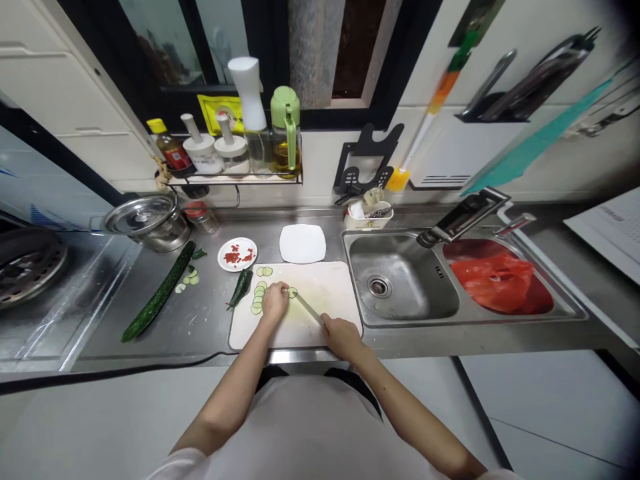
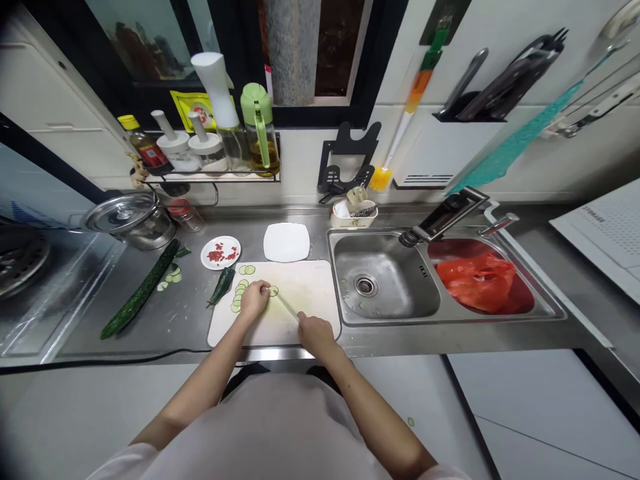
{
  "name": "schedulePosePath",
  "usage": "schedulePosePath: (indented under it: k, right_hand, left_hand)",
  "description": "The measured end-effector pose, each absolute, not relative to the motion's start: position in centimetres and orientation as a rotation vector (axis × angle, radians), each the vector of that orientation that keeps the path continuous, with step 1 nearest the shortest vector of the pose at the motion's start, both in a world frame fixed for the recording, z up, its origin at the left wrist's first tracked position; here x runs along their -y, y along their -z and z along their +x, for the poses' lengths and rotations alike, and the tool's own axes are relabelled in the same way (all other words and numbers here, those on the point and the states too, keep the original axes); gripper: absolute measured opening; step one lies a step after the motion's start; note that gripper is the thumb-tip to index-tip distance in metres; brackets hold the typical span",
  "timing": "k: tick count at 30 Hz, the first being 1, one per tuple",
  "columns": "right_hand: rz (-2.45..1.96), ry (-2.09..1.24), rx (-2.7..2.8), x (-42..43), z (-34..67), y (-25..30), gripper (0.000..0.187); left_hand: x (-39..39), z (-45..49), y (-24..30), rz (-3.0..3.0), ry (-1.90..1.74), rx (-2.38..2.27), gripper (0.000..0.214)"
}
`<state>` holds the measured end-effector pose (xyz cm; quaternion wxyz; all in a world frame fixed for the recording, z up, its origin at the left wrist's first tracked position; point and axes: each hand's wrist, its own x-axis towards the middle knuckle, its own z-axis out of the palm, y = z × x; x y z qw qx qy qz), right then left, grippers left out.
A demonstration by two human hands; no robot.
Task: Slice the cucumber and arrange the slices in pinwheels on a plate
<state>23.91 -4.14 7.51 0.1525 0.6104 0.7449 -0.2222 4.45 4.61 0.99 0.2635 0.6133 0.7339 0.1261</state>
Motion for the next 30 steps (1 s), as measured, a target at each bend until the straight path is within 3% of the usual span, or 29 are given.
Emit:
schedulePosePath:
  k: [30]
  right_hand:
    - [1.674,0.782,-2.072,2.5,22.5,-8.0,0.032]
  left_hand:
    - [-4.7,4.3,-0.5,1.651,-0.318,-2.002,0.016]
